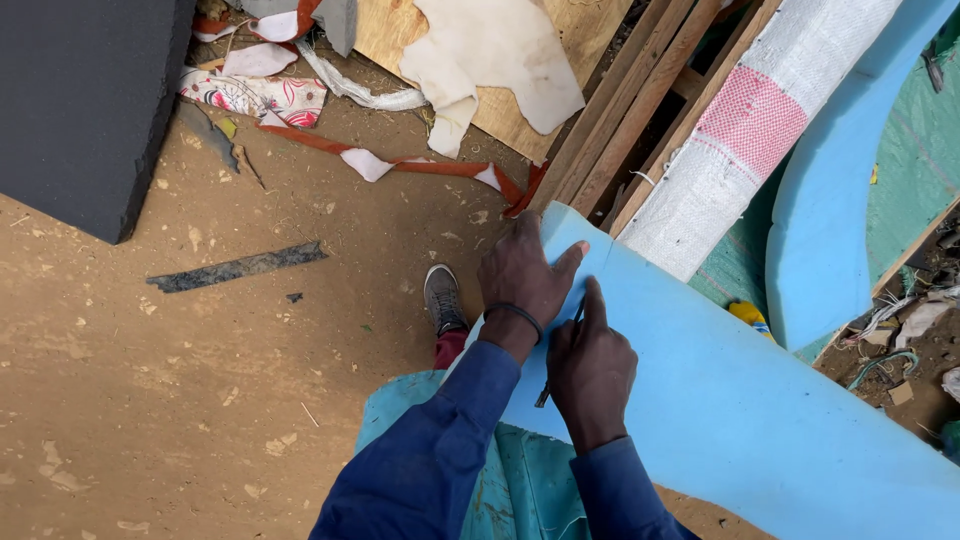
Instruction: The person applies a yellow liquid from a plastic bottle onto a green woven roll and a white roll. They then place a blue foam sheet onto the white roll and use a metal rod to press and smooth the foam into place.
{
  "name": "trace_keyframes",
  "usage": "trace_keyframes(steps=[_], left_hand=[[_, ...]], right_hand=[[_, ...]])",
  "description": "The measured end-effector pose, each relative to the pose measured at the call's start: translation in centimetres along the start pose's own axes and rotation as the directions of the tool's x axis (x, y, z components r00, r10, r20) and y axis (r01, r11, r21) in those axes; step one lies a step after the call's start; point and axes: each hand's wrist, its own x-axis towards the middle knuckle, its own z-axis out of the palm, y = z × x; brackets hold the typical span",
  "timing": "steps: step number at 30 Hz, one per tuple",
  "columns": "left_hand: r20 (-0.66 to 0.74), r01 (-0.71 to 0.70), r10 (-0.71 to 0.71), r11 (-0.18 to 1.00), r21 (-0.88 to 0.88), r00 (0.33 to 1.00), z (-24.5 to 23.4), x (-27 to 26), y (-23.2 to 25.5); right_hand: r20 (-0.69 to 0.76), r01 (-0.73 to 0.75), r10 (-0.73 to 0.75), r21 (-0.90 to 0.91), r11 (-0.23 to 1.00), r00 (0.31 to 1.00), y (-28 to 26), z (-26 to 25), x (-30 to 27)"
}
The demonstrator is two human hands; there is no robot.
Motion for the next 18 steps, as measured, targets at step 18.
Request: trace_keyframes(steps=[18], left_hand=[[-0.036,0.086,-0.084,0.994,0.068,0.996,-0.6,1.8,-2.5]], right_hand=[[0.181,-0.129,0.155,-0.146,0.981,0.971,3.9,5.0,-16.4]])
